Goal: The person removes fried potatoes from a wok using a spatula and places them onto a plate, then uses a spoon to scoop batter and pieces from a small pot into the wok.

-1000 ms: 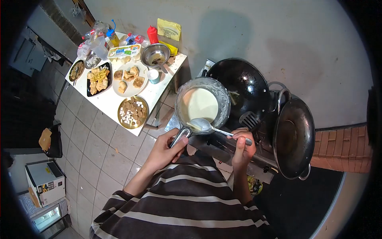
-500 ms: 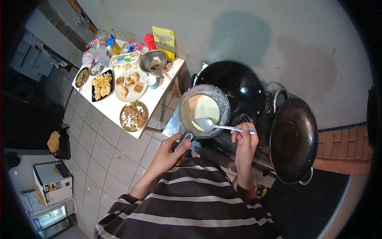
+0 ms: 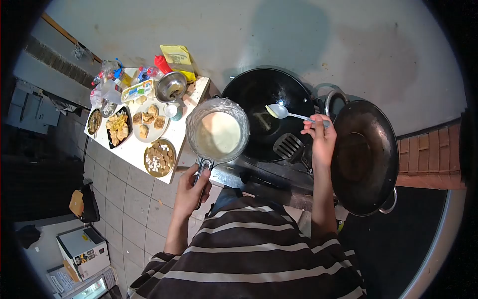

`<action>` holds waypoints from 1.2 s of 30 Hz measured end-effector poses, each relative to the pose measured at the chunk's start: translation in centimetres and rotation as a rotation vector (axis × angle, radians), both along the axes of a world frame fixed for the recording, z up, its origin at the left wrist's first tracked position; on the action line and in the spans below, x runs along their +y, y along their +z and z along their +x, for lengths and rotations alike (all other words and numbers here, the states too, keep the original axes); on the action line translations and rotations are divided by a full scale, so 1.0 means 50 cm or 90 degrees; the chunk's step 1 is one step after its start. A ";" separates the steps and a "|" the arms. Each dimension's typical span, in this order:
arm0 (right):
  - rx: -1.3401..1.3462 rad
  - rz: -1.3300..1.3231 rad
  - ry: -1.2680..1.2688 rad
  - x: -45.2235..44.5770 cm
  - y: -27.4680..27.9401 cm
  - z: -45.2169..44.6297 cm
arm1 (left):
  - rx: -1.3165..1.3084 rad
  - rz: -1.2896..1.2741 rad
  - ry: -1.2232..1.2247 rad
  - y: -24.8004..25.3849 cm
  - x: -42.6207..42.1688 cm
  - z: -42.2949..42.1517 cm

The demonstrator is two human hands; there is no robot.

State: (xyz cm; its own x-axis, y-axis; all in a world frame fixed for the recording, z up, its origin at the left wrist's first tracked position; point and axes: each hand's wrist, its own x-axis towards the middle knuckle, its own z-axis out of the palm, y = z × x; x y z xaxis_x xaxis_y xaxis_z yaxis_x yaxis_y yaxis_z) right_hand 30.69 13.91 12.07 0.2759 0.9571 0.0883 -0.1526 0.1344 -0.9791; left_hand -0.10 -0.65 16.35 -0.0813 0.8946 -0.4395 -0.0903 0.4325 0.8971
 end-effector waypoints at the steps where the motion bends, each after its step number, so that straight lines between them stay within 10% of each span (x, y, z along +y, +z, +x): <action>1: -0.012 -0.017 0.009 0.012 -0.009 0.003 | -0.002 0.003 -0.002 0.001 0.001 0.001; 23: -0.558 0.136 0.140 -0.017 -0.070 -0.120 | -0.050 0.027 0.020 -0.013 -0.010 -0.041; 36: -0.381 0.055 0.054 -0.014 -0.050 -0.090 | -0.053 0.034 0.031 0.012 -0.008 -0.050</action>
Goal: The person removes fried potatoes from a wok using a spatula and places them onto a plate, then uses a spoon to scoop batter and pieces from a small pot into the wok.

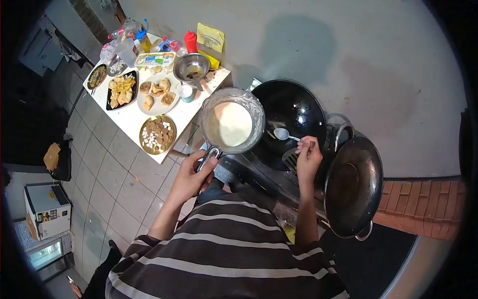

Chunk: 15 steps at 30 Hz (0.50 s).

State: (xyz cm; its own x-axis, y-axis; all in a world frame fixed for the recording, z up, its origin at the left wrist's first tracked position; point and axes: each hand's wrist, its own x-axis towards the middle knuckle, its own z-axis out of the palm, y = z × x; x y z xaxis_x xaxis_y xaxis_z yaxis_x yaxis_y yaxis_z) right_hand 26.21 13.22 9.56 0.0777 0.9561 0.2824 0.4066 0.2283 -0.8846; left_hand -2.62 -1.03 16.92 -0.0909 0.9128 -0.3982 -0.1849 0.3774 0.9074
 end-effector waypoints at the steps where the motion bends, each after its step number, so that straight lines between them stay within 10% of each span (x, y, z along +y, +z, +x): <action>1: 0.064 -0.022 0.002 0.001 0.005 0.006 | -0.003 0.004 0.001 -0.001 0.000 0.000; 15: 0.366 0.004 0.059 -0.079 0.198 0.012 | 0.055 -0.007 -0.134 0.012 0.027 0.039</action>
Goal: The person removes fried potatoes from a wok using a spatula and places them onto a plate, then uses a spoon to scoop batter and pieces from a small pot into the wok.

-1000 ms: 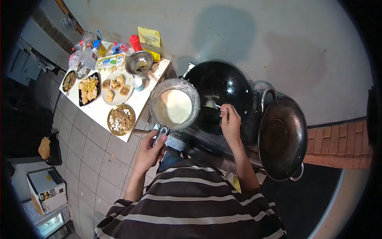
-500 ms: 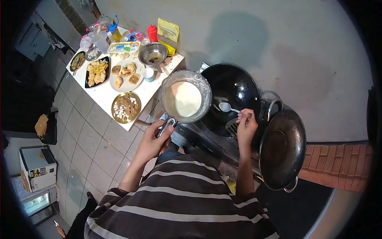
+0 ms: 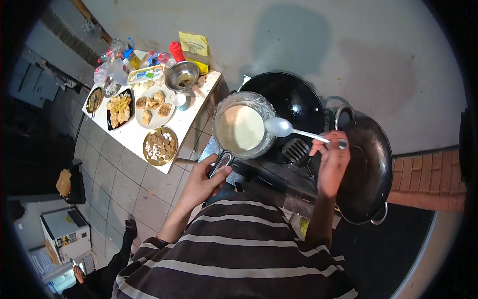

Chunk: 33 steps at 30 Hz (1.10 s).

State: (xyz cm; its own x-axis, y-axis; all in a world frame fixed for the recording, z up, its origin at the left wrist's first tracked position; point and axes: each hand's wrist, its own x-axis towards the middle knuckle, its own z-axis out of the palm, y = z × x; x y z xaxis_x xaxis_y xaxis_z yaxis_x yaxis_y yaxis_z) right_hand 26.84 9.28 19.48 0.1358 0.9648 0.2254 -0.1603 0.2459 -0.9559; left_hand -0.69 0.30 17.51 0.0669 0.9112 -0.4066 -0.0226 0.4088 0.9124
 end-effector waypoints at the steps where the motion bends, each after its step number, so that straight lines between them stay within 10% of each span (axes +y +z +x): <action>1: -0.059 -0.001 0.002 -0.008 -0.004 -0.008 | 0.002 -0.007 -0.001 0.004 0.003 0.006; 8: -0.465 0.177 -0.064 -0.040 0.015 -0.025 | 0.036 -0.003 -0.082 0.013 0.021 0.041; 33: -0.375 0.112 -0.182 -0.078 -0.022 0.005 | 0.075 -0.023 -0.180 0.022 0.017 0.117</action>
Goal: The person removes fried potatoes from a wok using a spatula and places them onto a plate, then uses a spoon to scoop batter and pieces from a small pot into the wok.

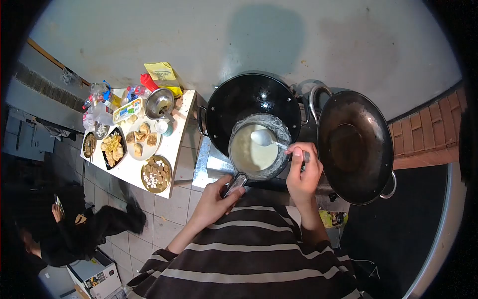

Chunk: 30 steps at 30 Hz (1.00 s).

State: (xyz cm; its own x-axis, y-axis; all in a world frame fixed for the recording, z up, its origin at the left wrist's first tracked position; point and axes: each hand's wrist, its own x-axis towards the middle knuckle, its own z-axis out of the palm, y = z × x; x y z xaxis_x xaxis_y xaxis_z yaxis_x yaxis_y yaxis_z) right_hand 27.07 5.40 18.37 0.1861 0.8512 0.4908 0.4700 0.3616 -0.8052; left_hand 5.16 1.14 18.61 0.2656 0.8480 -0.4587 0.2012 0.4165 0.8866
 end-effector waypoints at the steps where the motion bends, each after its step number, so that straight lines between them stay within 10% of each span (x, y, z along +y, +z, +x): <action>1: 0.000 -0.001 0.000 -0.001 0.001 -0.002 | 0.005 0.006 0.002 -0.006 -0.001 -0.002; 30: 0.120 -0.131 0.112 0.019 -0.046 -0.048 | -0.028 0.001 0.027 -0.011 -0.002 -0.027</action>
State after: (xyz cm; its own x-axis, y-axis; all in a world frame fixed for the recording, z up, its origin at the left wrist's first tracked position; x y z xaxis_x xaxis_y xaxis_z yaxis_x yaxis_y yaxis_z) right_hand 24.66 6.34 16.06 0.0985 0.9563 0.2754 0.2500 0.2442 -0.9370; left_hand 3.82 1.04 18.06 0.2497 0.8592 -0.4466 0.1441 0.4231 0.8946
